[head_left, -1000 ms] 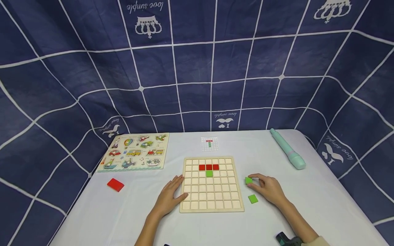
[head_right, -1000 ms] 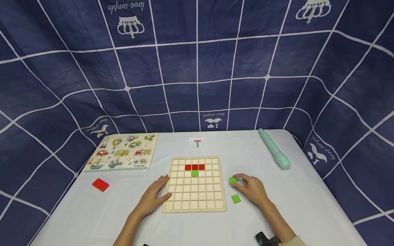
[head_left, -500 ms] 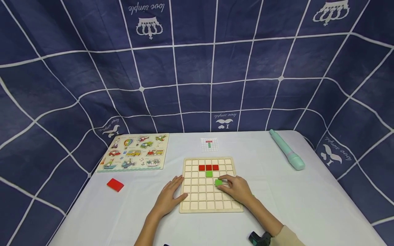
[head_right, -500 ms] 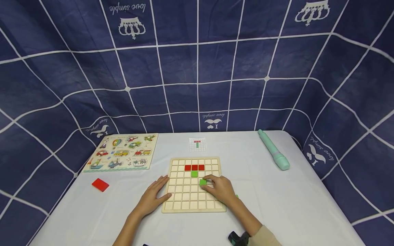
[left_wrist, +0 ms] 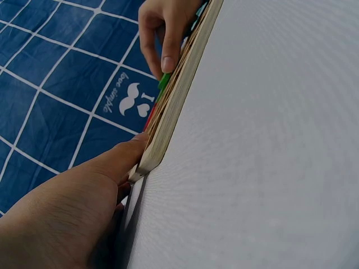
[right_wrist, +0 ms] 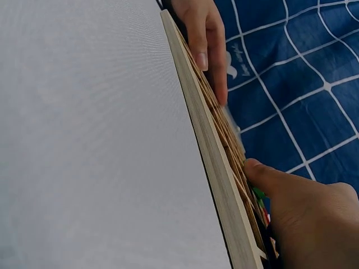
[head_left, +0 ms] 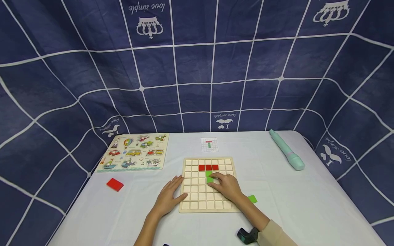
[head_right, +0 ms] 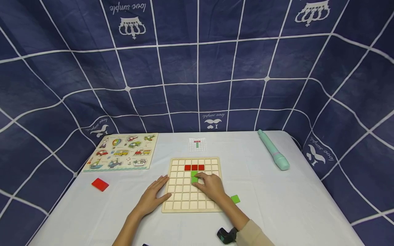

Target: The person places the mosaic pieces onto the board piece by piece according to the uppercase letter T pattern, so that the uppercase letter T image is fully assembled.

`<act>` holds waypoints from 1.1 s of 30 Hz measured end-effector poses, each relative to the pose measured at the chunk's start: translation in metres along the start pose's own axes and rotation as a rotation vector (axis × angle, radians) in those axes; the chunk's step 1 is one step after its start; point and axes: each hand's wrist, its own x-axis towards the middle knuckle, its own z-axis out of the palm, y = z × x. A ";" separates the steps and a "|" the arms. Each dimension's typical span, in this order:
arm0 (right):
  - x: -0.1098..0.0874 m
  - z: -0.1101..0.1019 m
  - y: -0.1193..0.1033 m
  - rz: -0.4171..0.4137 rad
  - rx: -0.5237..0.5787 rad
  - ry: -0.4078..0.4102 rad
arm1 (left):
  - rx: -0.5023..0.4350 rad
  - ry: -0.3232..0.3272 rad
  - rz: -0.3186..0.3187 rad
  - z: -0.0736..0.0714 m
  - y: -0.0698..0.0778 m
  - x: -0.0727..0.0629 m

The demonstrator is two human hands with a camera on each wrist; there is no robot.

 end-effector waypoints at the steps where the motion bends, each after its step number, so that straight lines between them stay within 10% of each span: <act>1: 0.000 0.000 0.000 -0.002 -0.005 -0.003 | -0.002 0.000 0.000 0.000 0.000 0.000; 33: -0.015 -0.020 0.005 -0.006 0.054 -0.005 | -0.001 0.022 0.024 0.000 -0.001 -0.002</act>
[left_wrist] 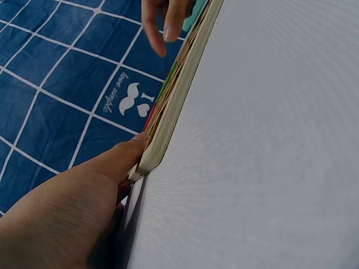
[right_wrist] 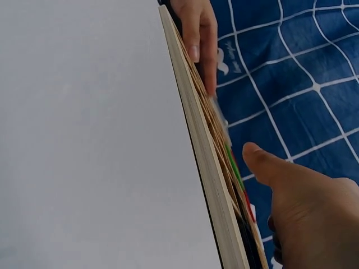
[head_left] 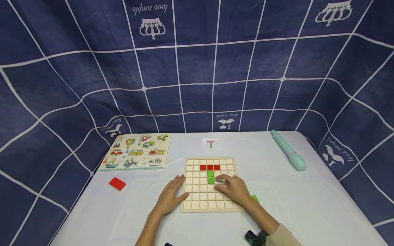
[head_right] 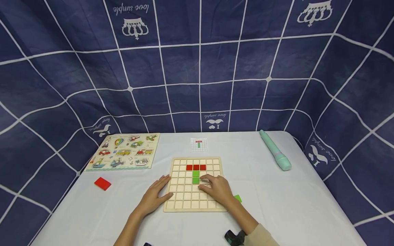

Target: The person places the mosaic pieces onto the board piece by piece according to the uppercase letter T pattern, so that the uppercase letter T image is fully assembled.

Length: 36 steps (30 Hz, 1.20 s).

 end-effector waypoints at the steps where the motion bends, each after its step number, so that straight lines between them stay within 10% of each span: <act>1: -0.003 -0.004 0.003 -0.005 0.008 0.000 | 0.003 0.003 0.004 0.000 0.000 0.000; 21: -0.076 -0.090 0.070 0.020 0.159 -0.079 | 0.007 -0.017 -0.014 0.000 0.001 0.000; 36: -0.081 -0.095 0.074 0.066 0.172 -0.155 | 0.008 -0.025 -0.021 0.000 0.001 0.002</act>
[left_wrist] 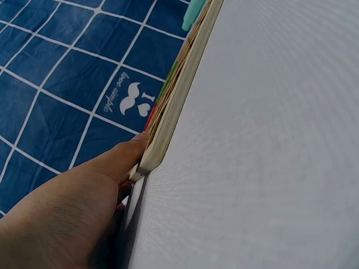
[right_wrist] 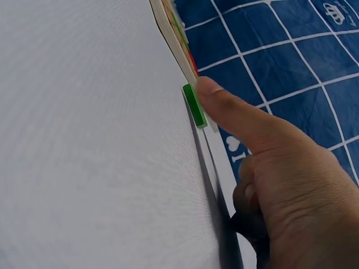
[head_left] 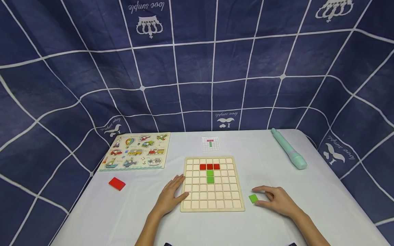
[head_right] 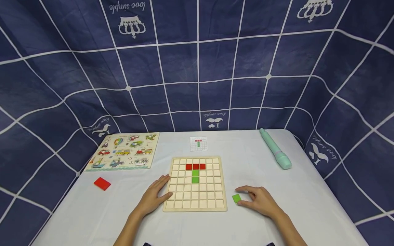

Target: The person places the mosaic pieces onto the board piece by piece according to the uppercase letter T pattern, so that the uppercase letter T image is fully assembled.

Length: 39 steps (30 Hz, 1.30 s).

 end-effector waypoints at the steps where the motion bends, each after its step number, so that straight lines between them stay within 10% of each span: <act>1: 0.000 0.000 -0.001 0.015 -0.008 -0.015 | 0.001 -0.003 -0.005 0.000 0.000 0.000; 20: 0.001 0.001 0.003 0.046 -0.044 -0.048 | -0.003 0.004 0.004 0.000 0.001 0.000; 39: 0.043 0.040 -0.023 -0.051 -0.192 0.175 | -0.002 -0.001 -0.016 0.001 0.000 0.000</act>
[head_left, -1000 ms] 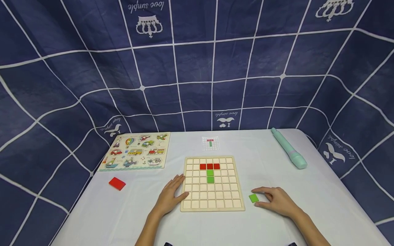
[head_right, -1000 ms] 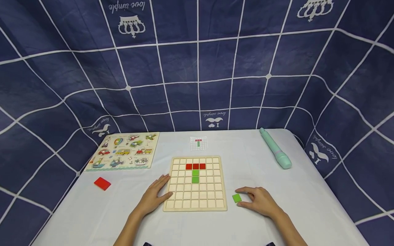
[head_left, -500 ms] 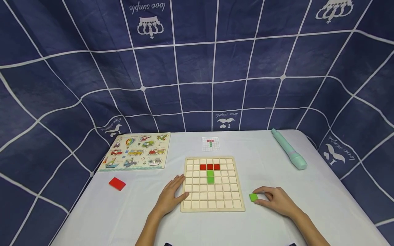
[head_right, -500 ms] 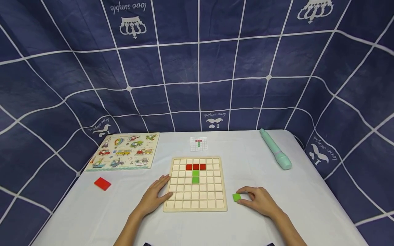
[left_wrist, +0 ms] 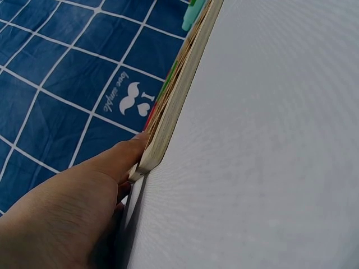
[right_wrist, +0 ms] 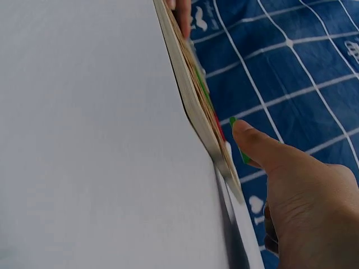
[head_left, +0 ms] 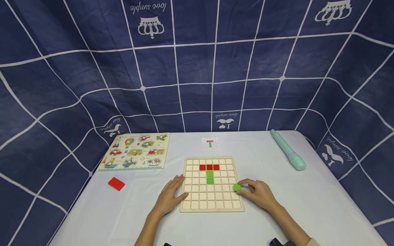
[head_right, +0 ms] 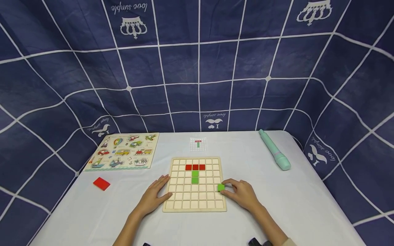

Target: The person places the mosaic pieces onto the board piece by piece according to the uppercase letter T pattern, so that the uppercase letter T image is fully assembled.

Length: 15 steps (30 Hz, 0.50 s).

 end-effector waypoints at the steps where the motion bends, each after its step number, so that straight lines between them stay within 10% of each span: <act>1: 0.003 0.004 -0.005 -0.002 -0.001 -0.003 | 0.001 0.000 0.000 0.000 0.000 0.000; 15: 0.039 0.056 -0.055 -0.059 -0.011 -0.025 | 0.003 0.005 0.004 0.000 -0.002 0.000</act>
